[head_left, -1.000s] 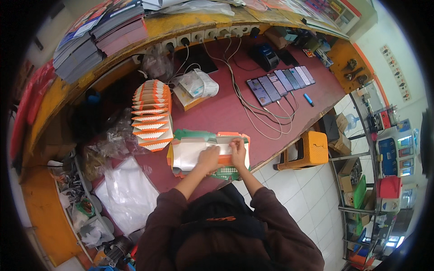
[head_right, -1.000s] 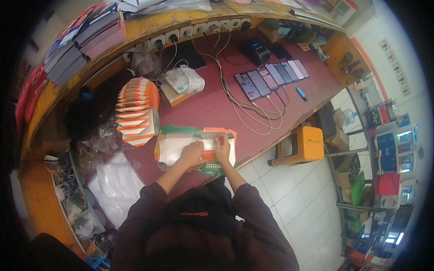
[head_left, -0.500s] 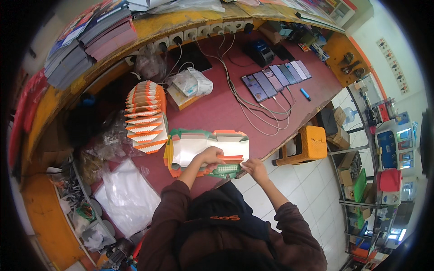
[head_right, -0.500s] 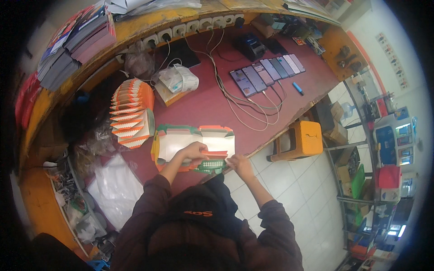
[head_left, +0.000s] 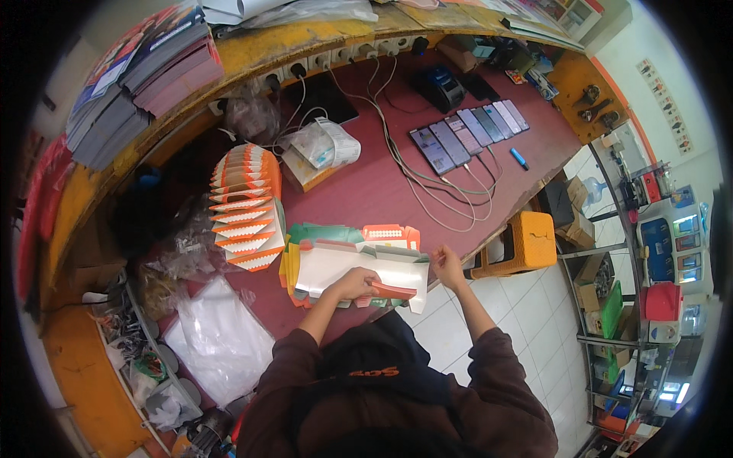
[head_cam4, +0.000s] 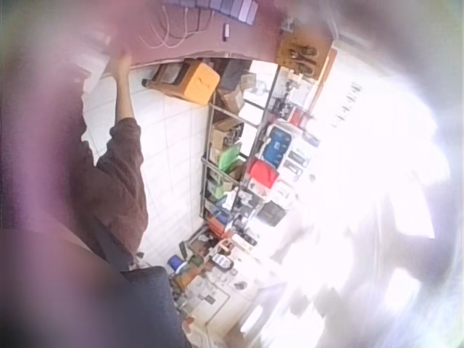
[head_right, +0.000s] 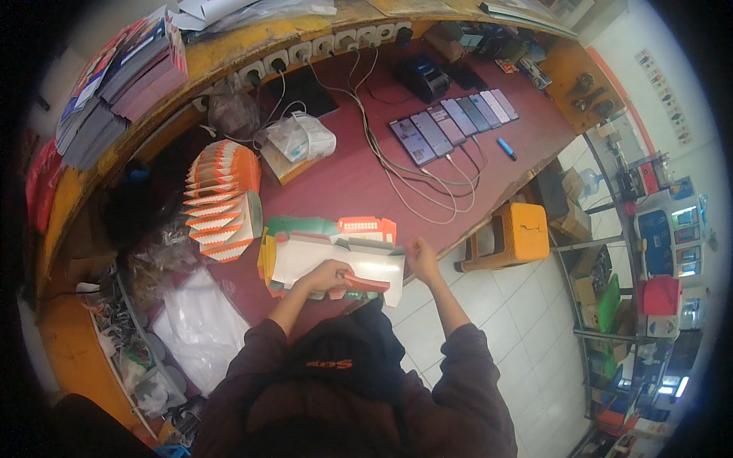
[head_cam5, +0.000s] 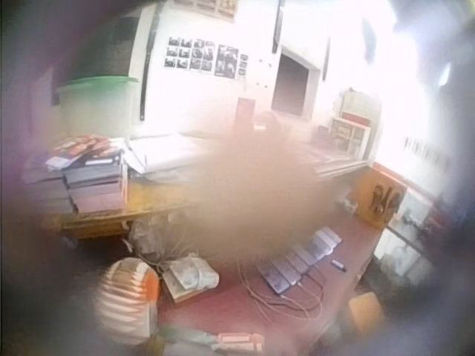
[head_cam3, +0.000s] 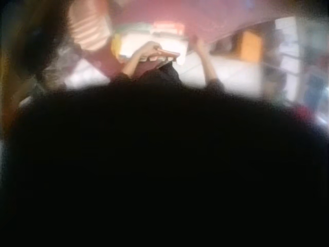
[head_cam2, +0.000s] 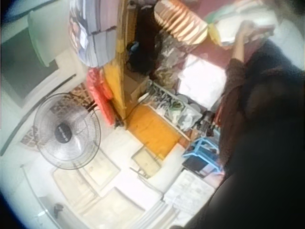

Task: The person folds and assembles small paper boxes one at a time at a cluttered workbench. They repeatedly pick up flat paper pieces, fold them into box shapes, and stack the finished boxes. The person also briefly handles a power adapter and cable, then resumes folding more boxes.

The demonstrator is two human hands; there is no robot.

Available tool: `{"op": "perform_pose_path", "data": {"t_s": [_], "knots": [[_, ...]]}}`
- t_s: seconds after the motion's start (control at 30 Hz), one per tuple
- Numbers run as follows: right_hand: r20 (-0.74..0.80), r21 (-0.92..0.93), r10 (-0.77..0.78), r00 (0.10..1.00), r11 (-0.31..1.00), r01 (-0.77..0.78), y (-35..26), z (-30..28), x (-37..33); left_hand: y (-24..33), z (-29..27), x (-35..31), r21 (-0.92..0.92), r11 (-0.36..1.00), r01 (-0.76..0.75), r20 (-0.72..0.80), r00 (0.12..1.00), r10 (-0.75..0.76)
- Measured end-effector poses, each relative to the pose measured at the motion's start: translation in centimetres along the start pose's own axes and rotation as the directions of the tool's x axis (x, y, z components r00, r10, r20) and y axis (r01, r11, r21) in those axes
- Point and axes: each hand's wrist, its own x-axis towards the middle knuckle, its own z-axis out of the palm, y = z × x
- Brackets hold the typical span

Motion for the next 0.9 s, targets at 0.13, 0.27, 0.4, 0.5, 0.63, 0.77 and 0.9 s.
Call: {"op": "perform_pose_path", "data": {"t_s": [0.13, 0.27, 0.4, 0.5, 0.63, 0.77, 0.9], "knots": [[0.146, -0.163, -0.257, 0.955, 0.946, 0.279, -3.4, -0.1, -4.8, 0.3, -2.0, 0.1, 0.026, 0.996, 0.088, -0.079, 0.993, -0.086], [0.199, -0.400, -0.434, 0.879, 0.782, 0.477, -4.2, 2.0, -6.6, 0.3, -3.0, 0.2, 0.048, 0.993, 0.110, -0.083, 0.991, -0.106], [0.345, -0.384, -0.014, 0.938, 0.910, 0.155, -3.0, 2.8, -4.3, -0.1, -2.8, 0.4, 0.096, 0.986, 0.134, -0.086, 0.988, -0.126], [0.344, -0.251, 0.215, 0.914, 0.959, -0.131, -1.8, 2.8, -1.4, -0.5, -2.9, 0.8, 0.156, 0.983, 0.094, -0.052, 0.995, -0.087], [-0.093, -0.275, 0.028, 0.995, 0.960, -0.053, -1.1, 4.0, -1.0, -0.9, -3.0, 1.0, 0.166, 0.982, 0.093, -0.041, 0.995, -0.087], [-0.184, -0.337, -0.049, 0.982, 0.941, -0.016, -1.6, 6.1, -1.2, -1.1, -2.5, 0.8, 0.181, 0.983, 0.025, -0.088, 0.996, -0.009], [-0.276, -0.412, -0.030, 0.961, 0.907, -0.090, -2.4, 8.7, -0.4, -1.4, -2.4, 0.5, 0.214, 0.977, 0.014, -0.079, 0.997, 0.003]]}}
